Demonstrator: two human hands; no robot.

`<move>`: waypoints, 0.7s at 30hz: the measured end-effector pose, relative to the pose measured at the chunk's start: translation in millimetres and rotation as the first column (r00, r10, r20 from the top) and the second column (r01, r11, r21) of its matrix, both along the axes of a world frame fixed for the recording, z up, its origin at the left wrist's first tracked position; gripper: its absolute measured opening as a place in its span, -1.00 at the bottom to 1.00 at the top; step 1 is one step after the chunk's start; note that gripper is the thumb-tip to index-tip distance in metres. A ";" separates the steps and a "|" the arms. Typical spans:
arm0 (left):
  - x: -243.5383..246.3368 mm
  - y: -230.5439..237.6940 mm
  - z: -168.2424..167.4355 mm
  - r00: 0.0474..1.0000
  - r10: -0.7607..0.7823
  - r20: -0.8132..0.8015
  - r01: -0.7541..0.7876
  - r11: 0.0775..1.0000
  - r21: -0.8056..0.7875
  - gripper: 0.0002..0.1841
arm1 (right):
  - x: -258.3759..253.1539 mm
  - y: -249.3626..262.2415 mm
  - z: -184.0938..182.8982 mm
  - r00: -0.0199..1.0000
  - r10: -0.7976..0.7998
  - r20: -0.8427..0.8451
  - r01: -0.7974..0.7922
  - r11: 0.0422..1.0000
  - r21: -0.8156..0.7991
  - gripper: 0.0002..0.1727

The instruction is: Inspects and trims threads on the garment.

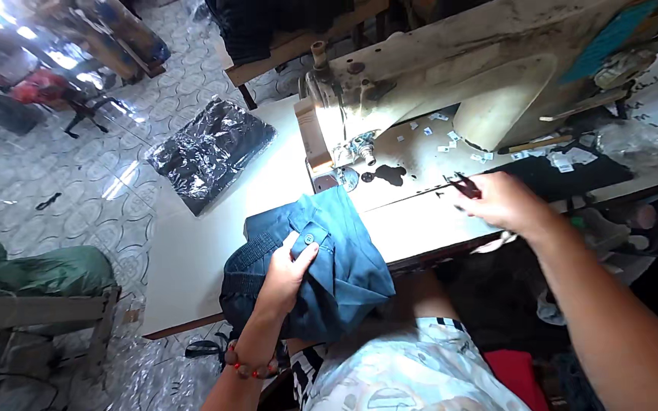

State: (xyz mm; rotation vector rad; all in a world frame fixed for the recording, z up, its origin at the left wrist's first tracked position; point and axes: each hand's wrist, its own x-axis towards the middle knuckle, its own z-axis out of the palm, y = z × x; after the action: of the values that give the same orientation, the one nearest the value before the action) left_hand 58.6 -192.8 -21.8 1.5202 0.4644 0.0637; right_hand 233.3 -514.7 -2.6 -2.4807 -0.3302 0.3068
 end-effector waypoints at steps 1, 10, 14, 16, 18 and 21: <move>-0.1 -0.4 0.5 1.000 0.012 -0.007 -0.012 1.000 -0.014 -0.74 | 11.2 -16.1 0.5 1.000 -0.014 -0.023 0.013 0.998 -0.056 -0.73; -3.5 -1.5 1.0 0.998 0.054 -0.019 -0.055 0.997 -0.057 -0.50 | 44.3 -68.2 -48.7 0.859 0.068 0.507 0.082 0.960 -0.267 -0.50; -23.3 1.1 6.8 0.998 -0.070 0.000 0.066 0.945 0.321 -0.51 | 53.4 -72.4 -57.6 0.773 0.210 0.599 -0.059 0.964 -0.261 -0.65; -43.3 2.7 15.1 0.977 -0.203 0.071 0.117 0.777 0.619 -0.68 | 50.4 -68.3 -54.5 0.779 0.177 0.602 -0.041 0.971 -0.234 -0.58; -65.4 2.9 30.4 0.912 -0.380 0.154 0.178 0.706 0.685 -0.75 | 30.5 -47.4 -45.6 0.756 0.113 0.645 -0.082 0.994 -0.078 -0.45; -88.1 -10.0 69.0 0.794 -0.569 0.216 0.377 0.739 0.558 -0.75 | -53.8 26.5 -31.8 0.840 0.191 0.508 -0.395 0.858 0.329 -0.26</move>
State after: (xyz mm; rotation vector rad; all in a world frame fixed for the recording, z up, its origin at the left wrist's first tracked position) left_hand -29.6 -202.8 47.2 2.0380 -0.3039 0.0643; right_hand 179.5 -488.2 -34.4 -2.0305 -0.8954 -0.2274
